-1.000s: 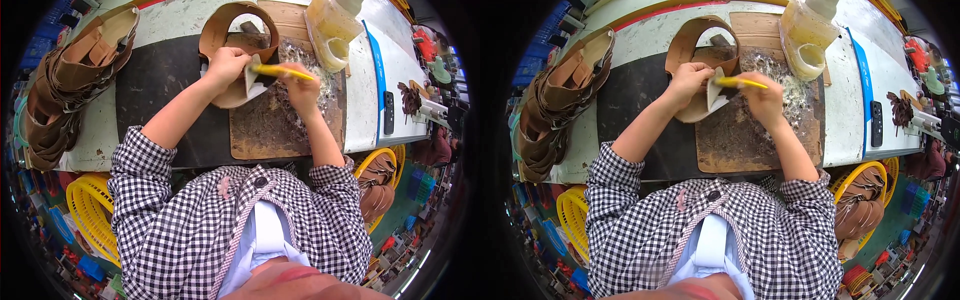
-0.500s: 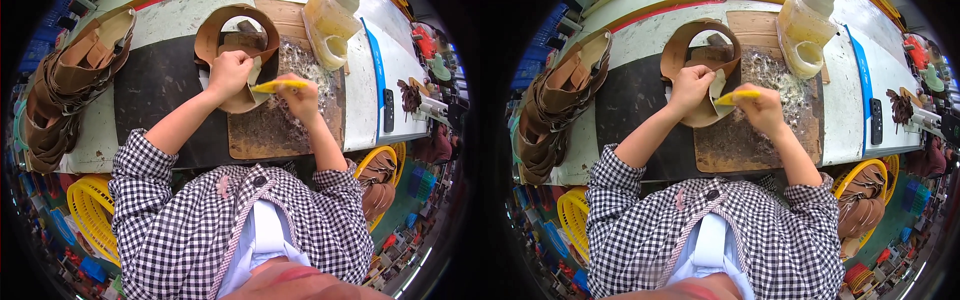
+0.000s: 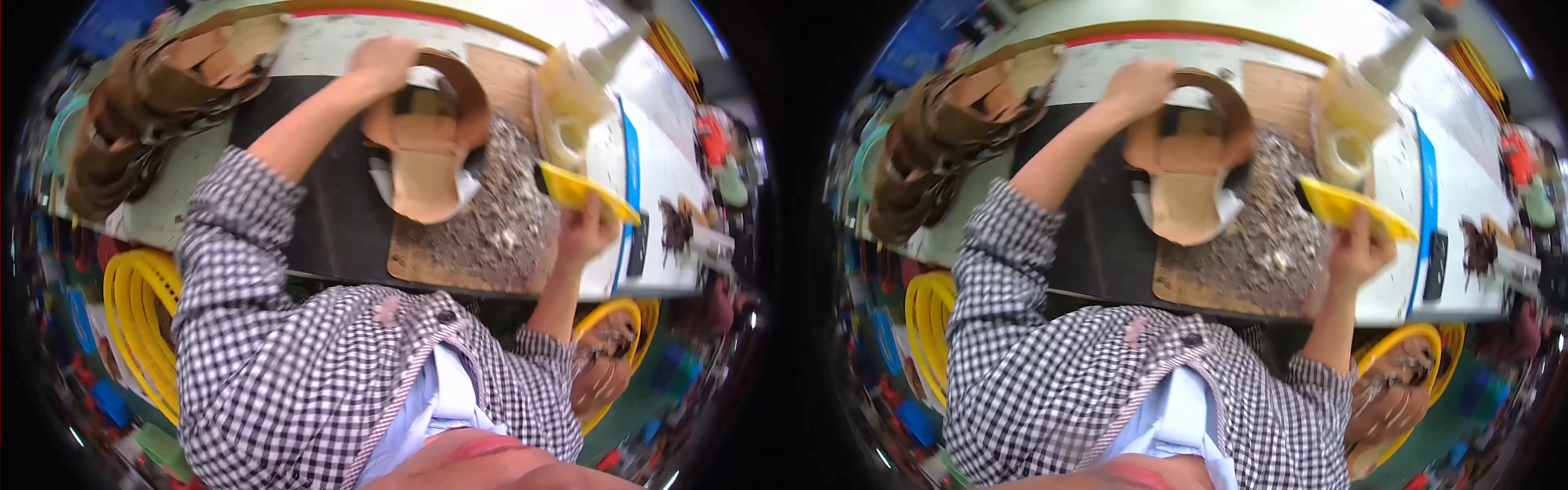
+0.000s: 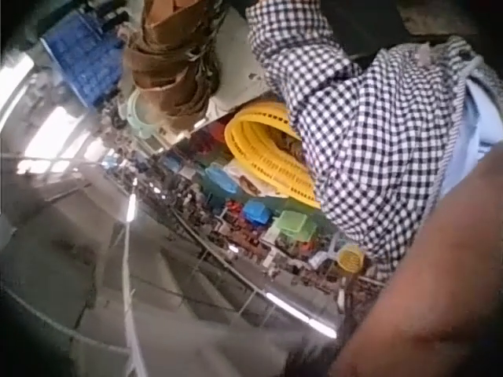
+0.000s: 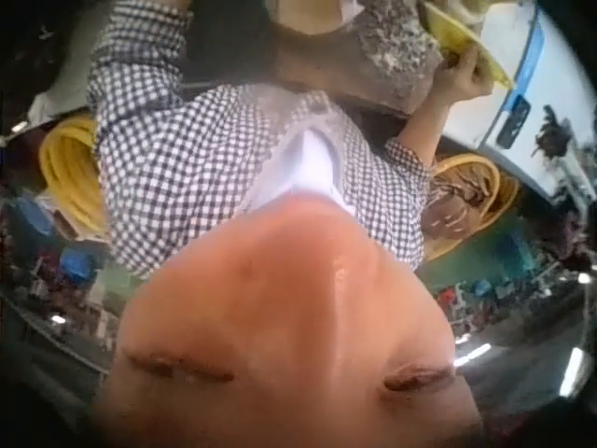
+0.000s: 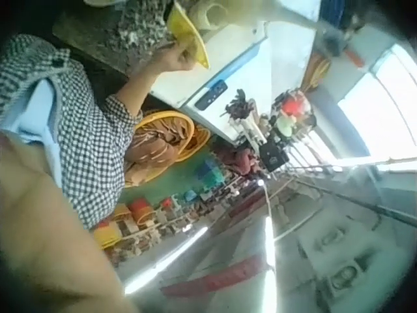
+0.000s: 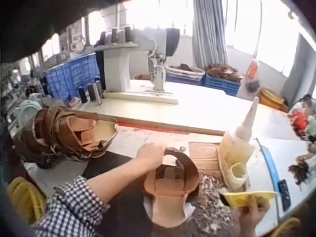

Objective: The person assembles leather shoe components by applying glue with a spatula and pressing the parts together by hand at a workbench.

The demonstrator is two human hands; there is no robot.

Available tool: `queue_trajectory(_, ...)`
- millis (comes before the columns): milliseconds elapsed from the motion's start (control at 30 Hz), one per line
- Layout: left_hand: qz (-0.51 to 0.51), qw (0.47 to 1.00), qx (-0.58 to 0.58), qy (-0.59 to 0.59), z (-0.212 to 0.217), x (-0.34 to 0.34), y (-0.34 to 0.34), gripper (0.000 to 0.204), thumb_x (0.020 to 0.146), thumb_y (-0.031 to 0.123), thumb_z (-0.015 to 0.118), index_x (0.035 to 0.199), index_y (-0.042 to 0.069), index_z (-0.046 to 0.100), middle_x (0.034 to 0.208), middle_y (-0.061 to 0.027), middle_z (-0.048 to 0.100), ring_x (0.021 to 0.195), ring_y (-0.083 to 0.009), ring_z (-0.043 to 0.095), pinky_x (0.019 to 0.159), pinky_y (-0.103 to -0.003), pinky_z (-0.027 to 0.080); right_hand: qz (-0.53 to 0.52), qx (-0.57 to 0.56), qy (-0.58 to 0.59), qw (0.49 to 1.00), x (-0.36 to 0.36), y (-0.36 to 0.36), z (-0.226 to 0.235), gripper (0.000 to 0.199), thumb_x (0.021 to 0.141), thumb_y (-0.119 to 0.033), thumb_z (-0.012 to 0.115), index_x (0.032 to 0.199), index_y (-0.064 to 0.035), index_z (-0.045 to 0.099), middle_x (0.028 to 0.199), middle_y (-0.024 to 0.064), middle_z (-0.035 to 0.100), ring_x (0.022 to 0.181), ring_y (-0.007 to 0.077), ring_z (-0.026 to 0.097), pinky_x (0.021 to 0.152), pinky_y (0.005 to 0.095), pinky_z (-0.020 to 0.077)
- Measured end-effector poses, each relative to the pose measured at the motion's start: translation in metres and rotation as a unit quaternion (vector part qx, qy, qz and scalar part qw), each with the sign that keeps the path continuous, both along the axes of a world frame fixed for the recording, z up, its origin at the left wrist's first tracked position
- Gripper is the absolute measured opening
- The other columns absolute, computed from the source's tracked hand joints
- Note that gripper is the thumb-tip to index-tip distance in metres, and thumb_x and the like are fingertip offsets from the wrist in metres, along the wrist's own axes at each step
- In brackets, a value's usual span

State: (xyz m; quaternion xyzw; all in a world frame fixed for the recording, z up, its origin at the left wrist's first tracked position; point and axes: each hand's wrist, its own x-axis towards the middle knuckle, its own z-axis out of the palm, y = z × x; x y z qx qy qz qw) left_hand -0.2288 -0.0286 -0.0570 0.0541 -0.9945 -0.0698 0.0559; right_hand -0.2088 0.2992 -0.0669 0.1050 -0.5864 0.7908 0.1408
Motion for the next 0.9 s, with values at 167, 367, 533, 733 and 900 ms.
queue_trajectory(167, -0.017, 0.974, 0.075, 0.213, 0.079, -0.06, -0.006, 0.026, 0.083, 0.021, 0.051, 0.097, 0.0, 0.056, 0.098, -0.0146, 0.06, 0.095, -0.0281, 0.055, 0.08, -0.036, 0.043, 0.002, 0.007, 0.011, 1.0, 0.006, 0.0, -0.006, 0.01, 0.083, -0.007, 0.058, 0.082, 0.0024, 0.057, 0.069, 0.0066, 0.058, 0.048, 0.0075, 0.049, 0.043, 0.0188, 0.0396)
queue_trajectory(367, 0.058, 0.988, -0.138, -0.036, 0.095, 0.043, -0.121, 0.038, 0.071, 0.037, 0.06, 0.089, 0.003, 0.059, 0.078, -0.019, 0.061, 0.076, -0.0318, 0.059, 0.066, -0.039, 0.047, 0.013, 0.005, -0.018, 1.0, 0.001, 0.005, -0.016, 0.01, 0.083, -0.008, 0.058, 0.083, 0.0016, 0.056, 0.072, 0.0067, 0.058, 0.051, 0.0077, 0.048, 0.044, 0.0184, 0.0378)
queue_trajectory(533, 0.096, 0.981, -0.047, -0.165, 0.081, 0.131, -0.14, 0.03, 0.065, 0.033, 0.065, 0.076, 0.005, 0.062, 0.074, -0.0132, 0.062, 0.069, -0.0253, 0.059, 0.064, -0.035, 0.046, 0.09, 0.014, -0.049, 0.995, -0.001, -0.011, -0.021, 0.008, 0.082, -0.005, 0.059, 0.086, 0.002, 0.057, 0.073, 0.0059, 0.058, 0.054, 0.0086, 0.05, 0.047, 0.0191, 0.0391)
queue_trajectory(733, -0.007, 0.977, 0.049, 0.209, 0.065, 0.11, -0.062, 0.017, 0.072, 0.017, 0.051, 0.074, 0.005, 0.062, 0.071, -0.0146, 0.06, 0.068, -0.0313, 0.059, 0.061, -0.038, 0.048, 0.135, 0.072, -0.059, 0.986, 0.023, -0.019, -0.023, 0.012, 0.08, -0.004, 0.06, 0.089, 0.0039, 0.058, 0.076, 0.0067, 0.059, 0.063, 0.0106, 0.053, 0.054, 0.0214, 0.0423)
queue_trajectory(900, -0.25, 0.956, 0.08, -0.134, -0.003, 0.073, 0.056, 0.017, 0.071, 0.019, 0.059, 0.078, 0.003, 0.058, 0.075, -0.016, 0.062, 0.075, -0.0334, 0.06, 0.066, -0.04, 0.048, 0.23, 0.129, -0.064, 0.962, 0.037, -0.032, -0.012, 0.013, 0.077, -0.006, 0.063, 0.085, 0.0033, 0.06, 0.074, 0.0019, 0.059, 0.066, 0.0079, 0.053, 0.059, 0.0216, 0.0413)
